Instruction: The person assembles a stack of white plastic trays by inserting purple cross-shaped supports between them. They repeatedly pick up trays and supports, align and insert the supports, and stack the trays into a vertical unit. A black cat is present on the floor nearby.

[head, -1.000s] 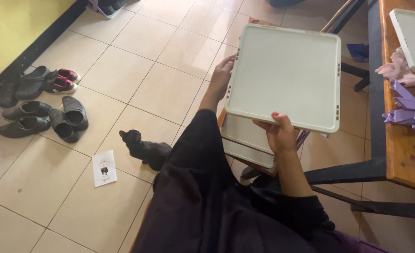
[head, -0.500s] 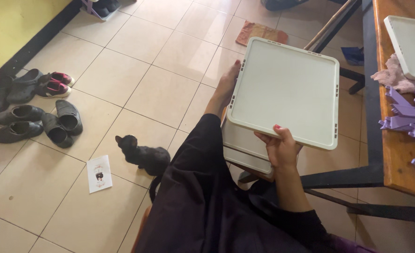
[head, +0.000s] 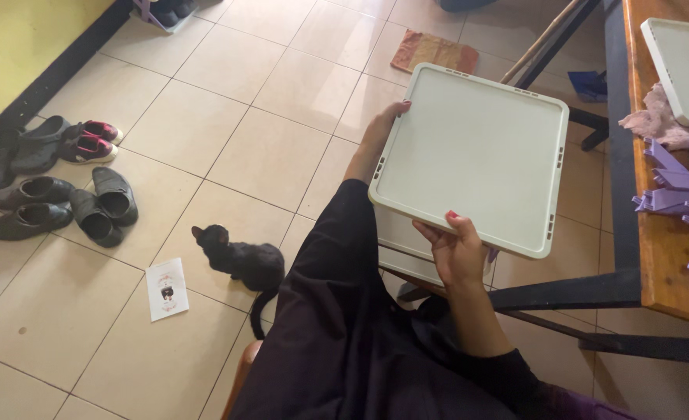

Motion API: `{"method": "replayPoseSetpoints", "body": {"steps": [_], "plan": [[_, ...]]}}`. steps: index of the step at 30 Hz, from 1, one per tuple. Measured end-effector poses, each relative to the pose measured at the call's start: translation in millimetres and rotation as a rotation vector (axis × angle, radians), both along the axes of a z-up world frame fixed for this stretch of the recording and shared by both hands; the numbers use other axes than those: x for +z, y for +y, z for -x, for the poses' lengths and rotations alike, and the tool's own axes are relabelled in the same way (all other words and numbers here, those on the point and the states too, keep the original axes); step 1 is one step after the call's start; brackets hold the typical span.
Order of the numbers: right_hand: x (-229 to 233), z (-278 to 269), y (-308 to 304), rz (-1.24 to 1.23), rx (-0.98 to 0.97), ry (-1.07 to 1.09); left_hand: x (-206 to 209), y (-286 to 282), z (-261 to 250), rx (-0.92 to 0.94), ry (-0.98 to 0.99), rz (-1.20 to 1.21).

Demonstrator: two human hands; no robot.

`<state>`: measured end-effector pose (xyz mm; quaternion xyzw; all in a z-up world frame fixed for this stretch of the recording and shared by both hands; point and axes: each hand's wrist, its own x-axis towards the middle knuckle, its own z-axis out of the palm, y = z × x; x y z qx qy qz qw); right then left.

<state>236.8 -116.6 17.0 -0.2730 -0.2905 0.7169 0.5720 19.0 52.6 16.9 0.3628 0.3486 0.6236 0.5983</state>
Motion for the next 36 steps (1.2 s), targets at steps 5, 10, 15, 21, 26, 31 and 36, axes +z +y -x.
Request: {"method": "replayPoseSetpoints", "body": {"steps": [5,10,15,21,26,31,36], "plan": [[-1.6,-5.2,0.7,0.017,-0.026,0.026,5.0,-2.2,-3.7,-0.010,0.004,0.014],[6.6,-5.0,-1.1,0.061,-0.006,0.019,0.2,4.8,-4.7,0.013,0.013,0.002],[6.4,1.3,-1.6,-0.001,0.060,-0.041,-11.9,2.6,2.6,0.056,0.009,0.007],[-43.8,-25.0,-16.5,-0.272,-0.006,-0.163,-25.1,-21.2,0.0,0.058,-0.007,0.029],[-65.8,-80.8,-24.9,-0.526,-0.801,-0.273,-28.6,-28.5,-7.7,0.082,0.013,0.039],[-20.0,-127.1,11.2,-0.813,-0.376,-0.407,-17.5,-48.1,-3.2,0.145,0.059,0.047],[-5.3,-125.0,17.3,-0.723,-0.245,-0.405,14.3,-83.4,24.3,0.403,0.138,0.015]]}}
